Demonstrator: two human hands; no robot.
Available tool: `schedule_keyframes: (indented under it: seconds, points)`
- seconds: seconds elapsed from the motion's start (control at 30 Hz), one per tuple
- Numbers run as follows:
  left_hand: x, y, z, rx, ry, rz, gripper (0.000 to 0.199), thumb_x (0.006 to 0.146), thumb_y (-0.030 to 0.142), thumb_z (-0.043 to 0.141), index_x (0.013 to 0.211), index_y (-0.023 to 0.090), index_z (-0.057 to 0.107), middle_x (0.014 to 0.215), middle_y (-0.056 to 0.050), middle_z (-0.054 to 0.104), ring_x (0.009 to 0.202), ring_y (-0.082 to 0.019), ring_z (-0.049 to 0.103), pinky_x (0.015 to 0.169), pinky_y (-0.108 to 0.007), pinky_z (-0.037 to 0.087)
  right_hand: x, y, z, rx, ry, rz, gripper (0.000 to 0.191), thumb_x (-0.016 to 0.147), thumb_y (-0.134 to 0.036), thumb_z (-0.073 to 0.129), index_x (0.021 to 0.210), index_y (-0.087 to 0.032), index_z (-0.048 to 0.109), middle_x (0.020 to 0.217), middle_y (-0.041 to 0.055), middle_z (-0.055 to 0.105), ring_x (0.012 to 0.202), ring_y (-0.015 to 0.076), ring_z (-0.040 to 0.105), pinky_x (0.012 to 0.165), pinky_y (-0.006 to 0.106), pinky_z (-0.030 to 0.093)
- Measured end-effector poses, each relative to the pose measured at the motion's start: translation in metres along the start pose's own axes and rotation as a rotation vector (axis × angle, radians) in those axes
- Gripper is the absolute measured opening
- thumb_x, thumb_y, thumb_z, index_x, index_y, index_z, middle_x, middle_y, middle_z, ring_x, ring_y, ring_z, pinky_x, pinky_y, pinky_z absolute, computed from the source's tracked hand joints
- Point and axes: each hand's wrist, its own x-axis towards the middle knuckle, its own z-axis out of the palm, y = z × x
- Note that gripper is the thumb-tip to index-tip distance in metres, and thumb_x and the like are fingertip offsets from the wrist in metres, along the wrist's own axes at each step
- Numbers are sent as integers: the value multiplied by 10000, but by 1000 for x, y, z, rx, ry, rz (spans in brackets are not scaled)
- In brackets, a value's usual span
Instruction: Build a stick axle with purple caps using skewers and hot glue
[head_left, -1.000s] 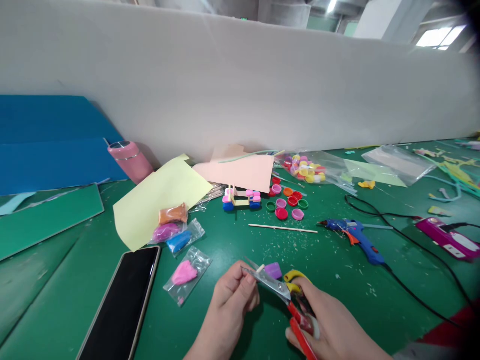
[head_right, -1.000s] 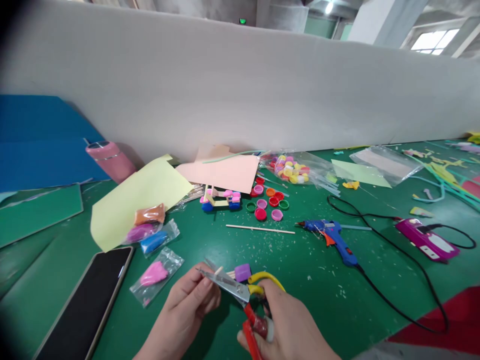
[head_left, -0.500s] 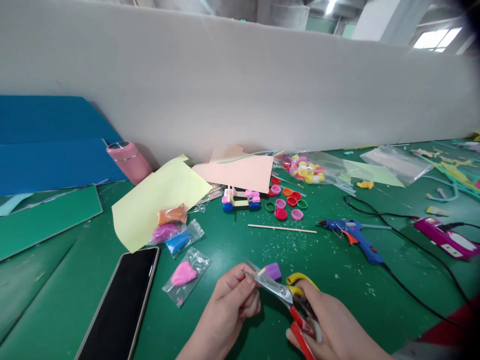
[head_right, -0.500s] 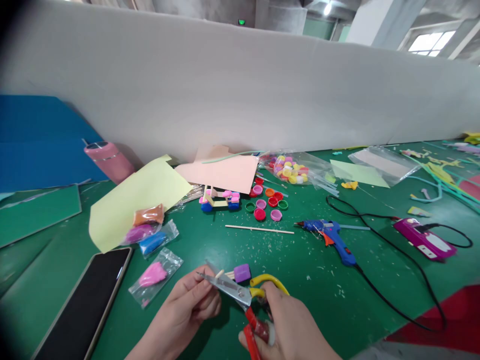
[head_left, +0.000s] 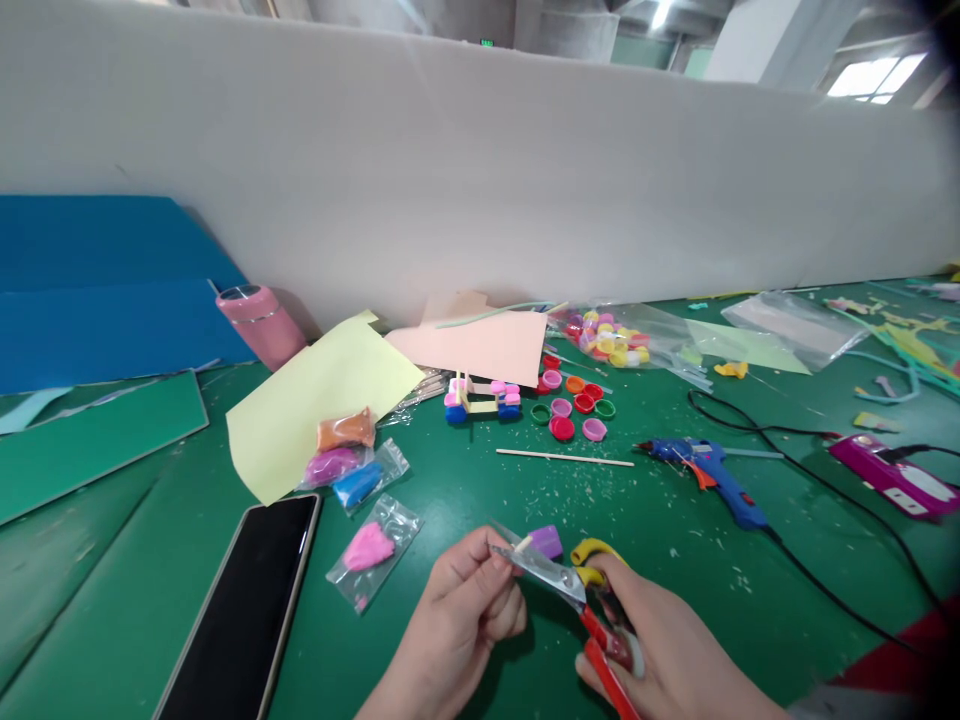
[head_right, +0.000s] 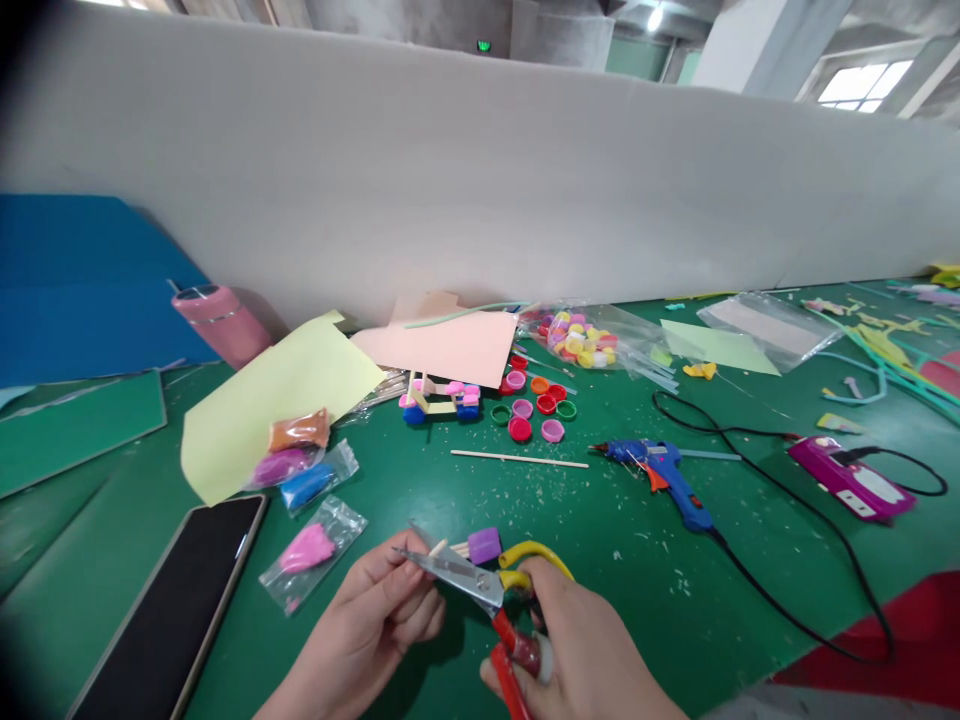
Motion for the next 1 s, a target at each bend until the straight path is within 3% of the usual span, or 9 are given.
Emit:
schedule_keyframes:
  seconds: [0.13,0.3,0.47,0.53,0.7,1.0]
  points:
    - [0,0,-2,-90,-75,-77,181,788,288,592,676,156,536,410,116,229,358,-39,173,436,-215,170,0,2,-1,-37,9,-3,270,674,-331,567,847,-210,399,637,-27,513,519,124,444,452,200,318]
    - [3,-1,-5,-15,-47,-57,205,804,316,566,686,151,543,415,116,219,367,-42,170,437,-218,164,1,2,1,-71,-41,44,261,672,-350,560,807,-204,391,590,-22,523,476,125,449,429,206,300]
    - [3,-2,-4,450,175,126,269,793,372,577,657,144,529,553,62,348,502,-74,262,469,-222,192,1,2,2,-56,-28,31,263,707,-404,544,814,-205,411,646,-4,559,523,136,498,464,210,328]
    - [1,-2,-5,564,199,183,284,806,384,553,650,148,520,576,52,365,529,-83,278,481,-224,210,1,1,2,-38,-22,35,266,704,-384,558,845,-205,421,653,-12,558,536,134,501,477,208,335]
    - [-1,-4,-4,393,105,169,262,818,394,530,692,165,510,526,72,312,497,-84,267,488,-231,218,-1,-5,-4,-12,-17,28,329,660,-289,600,940,-216,442,678,-36,555,550,119,499,482,194,325]
    - [-4,-3,6,221,134,191,250,766,382,606,687,153,547,499,71,329,483,-80,270,493,-232,218,-6,-10,-8,-7,40,25,400,625,-279,639,990,-226,484,806,8,593,647,155,546,511,208,355]
